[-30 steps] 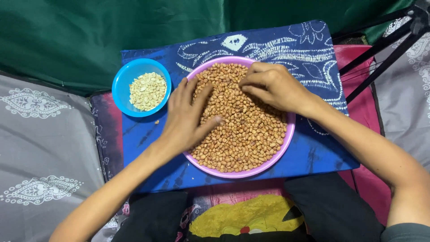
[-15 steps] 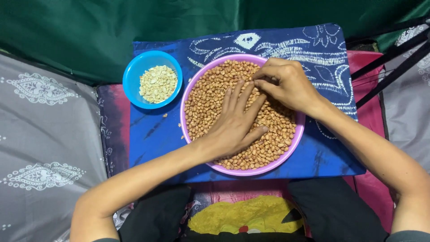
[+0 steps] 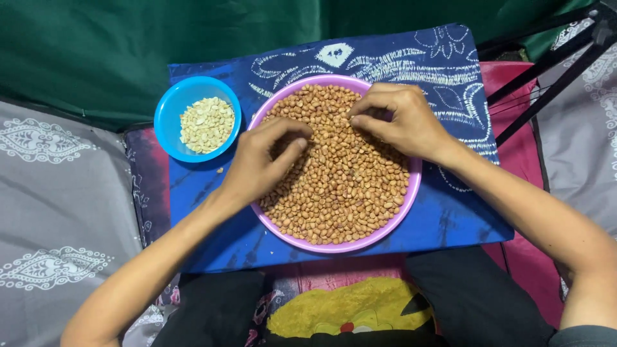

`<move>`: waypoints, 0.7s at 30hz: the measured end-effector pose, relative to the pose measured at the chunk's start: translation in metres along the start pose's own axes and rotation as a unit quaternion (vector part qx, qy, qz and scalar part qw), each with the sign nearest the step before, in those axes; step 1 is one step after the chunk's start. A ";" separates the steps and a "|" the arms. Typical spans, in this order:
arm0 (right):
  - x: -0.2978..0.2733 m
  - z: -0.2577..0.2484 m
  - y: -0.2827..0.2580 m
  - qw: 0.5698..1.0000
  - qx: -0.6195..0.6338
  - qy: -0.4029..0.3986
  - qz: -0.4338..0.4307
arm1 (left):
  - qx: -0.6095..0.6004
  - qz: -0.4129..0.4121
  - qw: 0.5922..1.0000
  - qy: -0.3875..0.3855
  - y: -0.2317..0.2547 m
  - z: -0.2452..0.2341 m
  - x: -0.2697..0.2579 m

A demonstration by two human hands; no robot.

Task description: A person is manually sorting peanuts, picking out specific nuts from a large pink bowl and placing them into a smaller blue bowl.

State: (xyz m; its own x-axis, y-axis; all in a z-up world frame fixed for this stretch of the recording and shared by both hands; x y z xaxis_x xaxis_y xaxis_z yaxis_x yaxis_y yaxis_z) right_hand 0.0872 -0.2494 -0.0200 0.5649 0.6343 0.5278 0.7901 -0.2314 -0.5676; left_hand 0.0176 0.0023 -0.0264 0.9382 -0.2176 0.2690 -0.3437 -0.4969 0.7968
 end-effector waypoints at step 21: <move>0.007 0.018 -0.021 0.989 0.095 0.076 -0.084 | -0.335 -0.203 0.920 0.010 0.004 0.040 0.020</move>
State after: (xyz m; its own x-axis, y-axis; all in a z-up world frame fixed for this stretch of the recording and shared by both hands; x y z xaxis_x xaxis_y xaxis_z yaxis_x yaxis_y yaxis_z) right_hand 0.0699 -0.2269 -0.0162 0.4704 0.5307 0.7051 0.8249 0.0195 -0.5650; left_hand 0.0330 -0.0379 -0.0392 0.9866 -0.1098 -0.1207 0.1314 0.0959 0.9867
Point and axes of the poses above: each hand's wrist, its own x-axis towards the middle knuckle, its own z-axis out of the palm, y = z × x, the point moved 3 cm from there along x, towards the middle knuckle, and after that the axes turned 10 degrees about -z, right-handed, at the moved point
